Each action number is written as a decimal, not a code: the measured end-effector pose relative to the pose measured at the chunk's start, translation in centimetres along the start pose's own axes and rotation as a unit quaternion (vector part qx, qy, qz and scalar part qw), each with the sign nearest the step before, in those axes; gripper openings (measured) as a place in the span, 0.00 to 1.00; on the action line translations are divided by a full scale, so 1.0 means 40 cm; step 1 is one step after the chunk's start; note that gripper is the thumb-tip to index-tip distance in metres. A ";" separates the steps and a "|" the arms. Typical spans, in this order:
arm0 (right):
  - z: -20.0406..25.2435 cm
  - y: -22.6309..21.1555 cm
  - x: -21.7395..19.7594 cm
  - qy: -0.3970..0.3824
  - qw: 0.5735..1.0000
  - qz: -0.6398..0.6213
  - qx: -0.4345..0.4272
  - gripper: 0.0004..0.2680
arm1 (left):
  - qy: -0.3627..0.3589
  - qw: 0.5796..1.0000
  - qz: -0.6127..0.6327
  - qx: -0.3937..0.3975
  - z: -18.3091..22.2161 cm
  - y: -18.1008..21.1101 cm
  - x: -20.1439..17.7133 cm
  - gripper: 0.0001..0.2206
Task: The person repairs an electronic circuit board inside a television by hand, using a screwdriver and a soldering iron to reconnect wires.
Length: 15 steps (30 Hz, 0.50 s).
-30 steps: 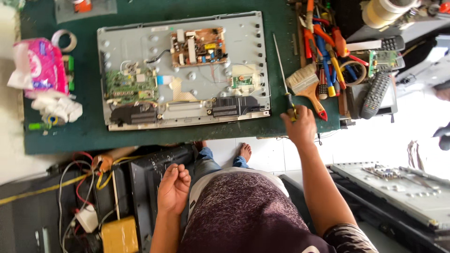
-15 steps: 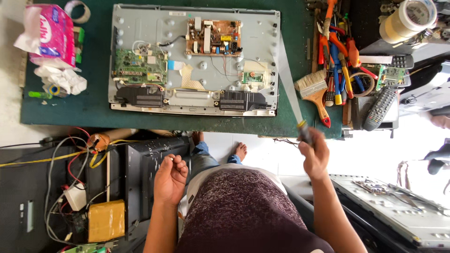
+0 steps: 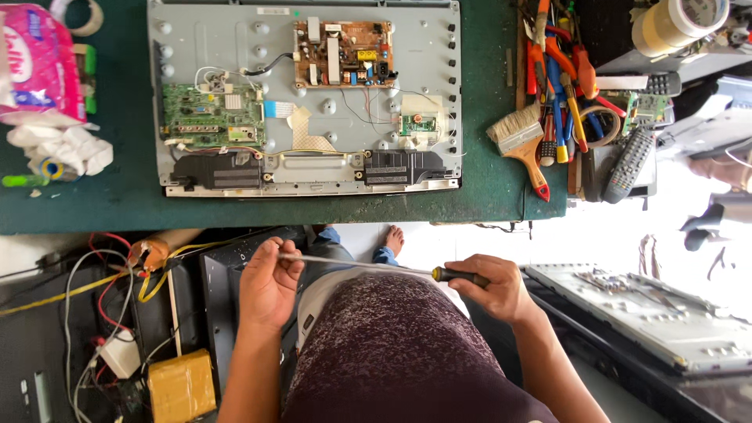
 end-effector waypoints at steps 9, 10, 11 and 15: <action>-0.102 -0.105 0.088 0.052 0.997 0.057 0.032 0.10 | -0.011 0.989 -0.145 0.003 -0.164 0.155 -0.005 0.05; -0.115 -0.117 0.100 0.056 0.996 0.059 0.038 0.10 | -0.013 0.989 -0.145 -0.004 -0.186 0.177 0.003 0.05; -0.125 -0.135 0.114 0.062 0.995 0.073 0.029 0.10 | -0.025 0.987 -0.161 -0.007 -0.207 0.201 0.012 0.04; -0.165 -0.194 0.166 0.082 0.991 0.102 0.037 0.10 | -0.067 0.978 -0.197 -0.026 -0.297 0.271 0.031 0.04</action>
Point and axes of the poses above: each hand's wrist, its own z-axis away from the middle knuckle, its own x-axis out of the palm, y = z × x, the point moved 7 cm from there along -z, towards the middle knuckle, and after that the axes turned 7 degrees about x, right-handed, at the moved point
